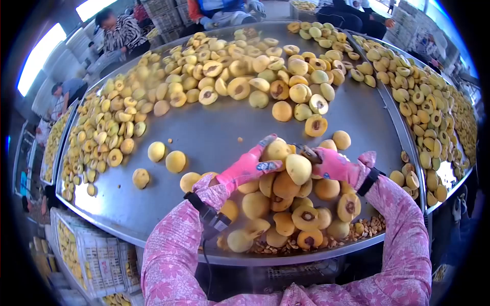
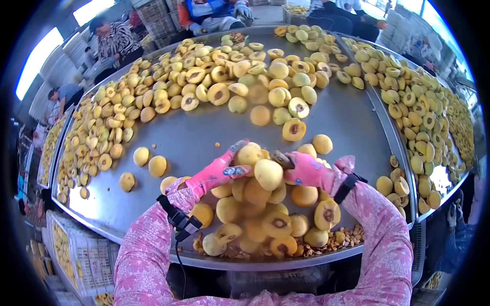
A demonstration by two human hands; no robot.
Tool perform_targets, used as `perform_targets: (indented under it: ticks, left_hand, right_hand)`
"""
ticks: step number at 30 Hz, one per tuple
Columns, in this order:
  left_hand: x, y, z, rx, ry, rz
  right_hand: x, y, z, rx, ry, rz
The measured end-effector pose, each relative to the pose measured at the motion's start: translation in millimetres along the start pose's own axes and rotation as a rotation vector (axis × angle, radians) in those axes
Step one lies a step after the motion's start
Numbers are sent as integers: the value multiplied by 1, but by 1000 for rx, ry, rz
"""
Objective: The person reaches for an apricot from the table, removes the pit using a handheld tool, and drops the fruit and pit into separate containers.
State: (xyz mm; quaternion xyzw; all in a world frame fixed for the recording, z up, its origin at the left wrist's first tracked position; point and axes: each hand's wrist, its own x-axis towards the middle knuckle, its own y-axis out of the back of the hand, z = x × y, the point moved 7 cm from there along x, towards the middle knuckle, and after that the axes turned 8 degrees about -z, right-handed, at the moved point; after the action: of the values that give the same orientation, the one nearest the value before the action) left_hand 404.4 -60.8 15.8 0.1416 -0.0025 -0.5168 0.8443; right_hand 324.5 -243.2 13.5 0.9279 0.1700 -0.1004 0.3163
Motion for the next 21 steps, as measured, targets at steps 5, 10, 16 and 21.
perform_targets:
  ticks: [5,10,16,21]
  left_hand:
    - [-86,85,6,-239,-64,290]
    - [-272,288,-107,322,441,1310]
    - [-203,278,-141,578,849,893]
    - [-81,181,-94,849,529,554]
  right_hand:
    - [-46,-8,6,-33,-111,0]
    - [-86,3,-20,174,-28,257]
    - [-139,4,-44,272,-90,312]
    - [-165,-19,-55,223,-52,269]
